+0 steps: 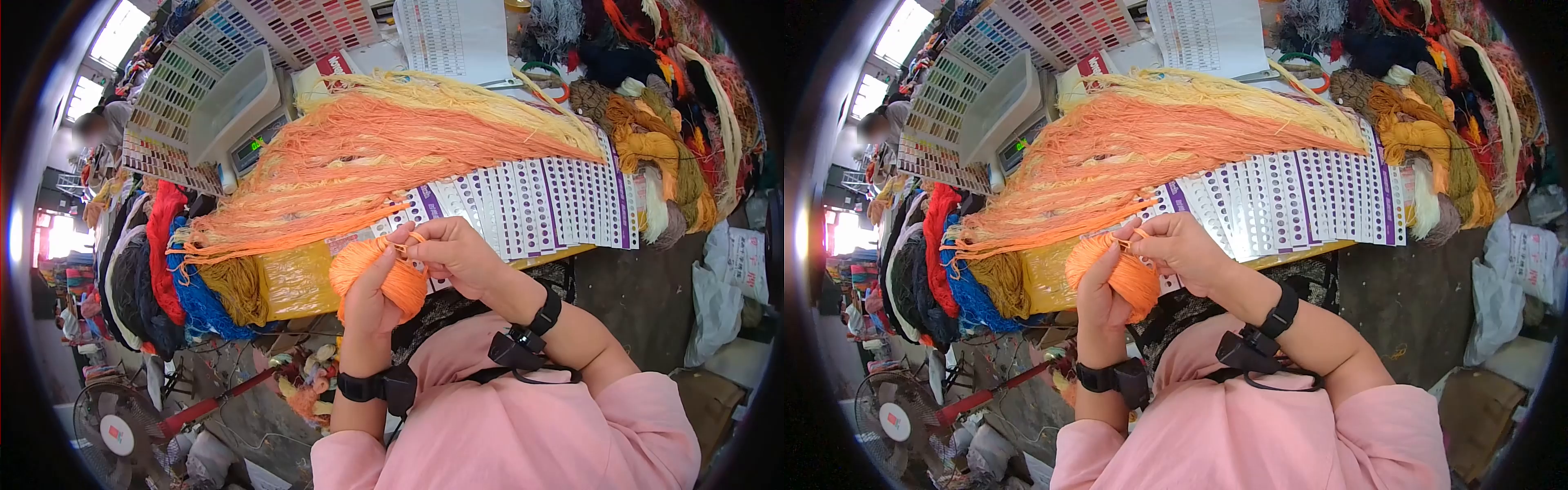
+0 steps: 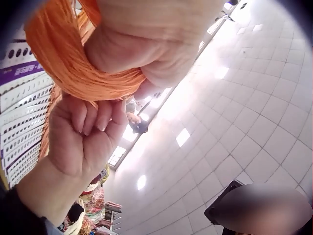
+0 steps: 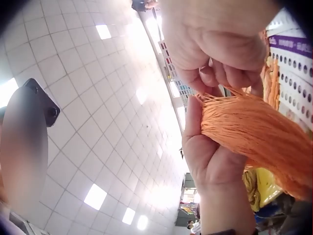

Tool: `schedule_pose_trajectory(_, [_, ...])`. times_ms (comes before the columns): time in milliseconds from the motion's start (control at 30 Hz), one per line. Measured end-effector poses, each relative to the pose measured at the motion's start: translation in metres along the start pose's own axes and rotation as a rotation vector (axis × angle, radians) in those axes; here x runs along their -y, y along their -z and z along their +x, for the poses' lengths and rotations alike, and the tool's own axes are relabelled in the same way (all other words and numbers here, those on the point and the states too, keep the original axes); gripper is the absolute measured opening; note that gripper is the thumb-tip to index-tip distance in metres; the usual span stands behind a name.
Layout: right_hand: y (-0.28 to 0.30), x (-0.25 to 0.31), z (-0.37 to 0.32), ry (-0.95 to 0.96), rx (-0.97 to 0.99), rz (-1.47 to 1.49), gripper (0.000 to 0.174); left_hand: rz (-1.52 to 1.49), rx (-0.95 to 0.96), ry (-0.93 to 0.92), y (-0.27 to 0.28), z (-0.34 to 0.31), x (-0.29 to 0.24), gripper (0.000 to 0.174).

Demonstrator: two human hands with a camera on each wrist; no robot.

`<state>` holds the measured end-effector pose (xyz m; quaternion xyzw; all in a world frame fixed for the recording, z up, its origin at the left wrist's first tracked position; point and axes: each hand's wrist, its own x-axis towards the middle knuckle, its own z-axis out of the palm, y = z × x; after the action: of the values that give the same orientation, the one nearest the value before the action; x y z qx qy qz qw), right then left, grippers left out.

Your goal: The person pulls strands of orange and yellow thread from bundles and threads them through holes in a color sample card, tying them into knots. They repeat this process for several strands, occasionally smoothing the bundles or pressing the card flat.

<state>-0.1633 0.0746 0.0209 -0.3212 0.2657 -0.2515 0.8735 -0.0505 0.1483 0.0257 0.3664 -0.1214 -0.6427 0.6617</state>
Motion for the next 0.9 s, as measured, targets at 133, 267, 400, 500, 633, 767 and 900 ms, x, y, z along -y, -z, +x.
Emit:
schedule_pose_trajectory(133, [0.005,-0.004,0.0,0.027,0.03,0.087,0.009,-0.053,-0.033,-0.004,0.006,0.001,0.001,0.034])
schedule_pose_trajectory(267, [0.005,-0.005,0.003,-0.01,0.077,0.205,0.007,-0.065,0.047,-0.013,0.012,0.001,-0.001,0.031])
schedule_pose_trajectory(400, [0.007,0.001,0.001,-0.13,0.171,0.299,0.005,-0.079,-0.037,0.026,0.008,0.007,-0.005,0.022])
schedule_pose_trajectory(500, [0.027,0.006,0.0,0.054,0.07,0.07,0.005,-0.087,-0.083,0.051,0.016,0.005,-0.016,0.015])
schedule_pose_trajectory(633, [0.084,0.057,-0.017,0.228,-0.065,0.457,0.009,-0.726,0.004,0.031,0.116,-0.008,-0.064,0.013])
schedule_pose_trajectory(767, [0.221,0.157,-0.069,0.739,-0.117,0.116,0.011,-0.173,-0.64,-0.299,0.292,-0.09,-0.122,0.013])
schedule_pose_trajectory(900, [0.28,0.252,-0.11,1.163,-0.36,0.065,0.011,-0.462,-0.427,-0.358,0.261,-0.087,-0.155,0.022])
